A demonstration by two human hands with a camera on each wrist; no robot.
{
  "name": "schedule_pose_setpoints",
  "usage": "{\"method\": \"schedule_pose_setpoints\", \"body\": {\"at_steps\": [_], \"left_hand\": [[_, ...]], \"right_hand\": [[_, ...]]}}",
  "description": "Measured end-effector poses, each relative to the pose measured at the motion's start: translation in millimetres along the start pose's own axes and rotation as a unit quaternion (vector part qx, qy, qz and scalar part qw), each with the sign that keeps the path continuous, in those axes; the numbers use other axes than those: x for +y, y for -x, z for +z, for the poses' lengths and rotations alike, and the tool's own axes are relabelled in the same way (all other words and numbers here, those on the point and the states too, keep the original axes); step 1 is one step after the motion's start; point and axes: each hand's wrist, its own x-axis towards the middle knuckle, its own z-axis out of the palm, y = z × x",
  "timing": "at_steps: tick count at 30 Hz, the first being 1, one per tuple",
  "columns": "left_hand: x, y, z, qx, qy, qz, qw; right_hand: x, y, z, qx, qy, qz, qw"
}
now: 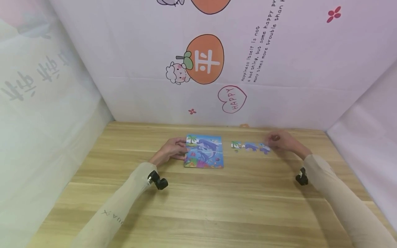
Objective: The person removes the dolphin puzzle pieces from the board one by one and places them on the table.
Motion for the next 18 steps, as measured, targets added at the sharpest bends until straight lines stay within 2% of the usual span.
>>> {"method": "schedule_pose_setpoints", "body": {"at_steps": [5,10,13,18], "left_hand": [[0.1,0.3,-0.6,-0.001,0.000,-0.002,1.0000],[-1.4,0.4,-1.3,-0.002,0.004,-0.002,1.0000],[-2.0,-0.2,-1.7,-0.002,0.004,0.002,1.0000],[-2.8,0.2,-4.4,-0.018,0.008,0.007,0.9998]], "right_hand": [[-11.4,-3.0,-0.8,0.012,0.036,-0.016,0.9991],[-36.5,-16.3,4.9,0.013,0.083,-0.011,0.9964],[-57.1,-25.3,14.4,0.010,0.093,-0.023,0.9954],[-91.9,-37.7,37.6,0.003,0.087,-0.070,0.9937]]}}
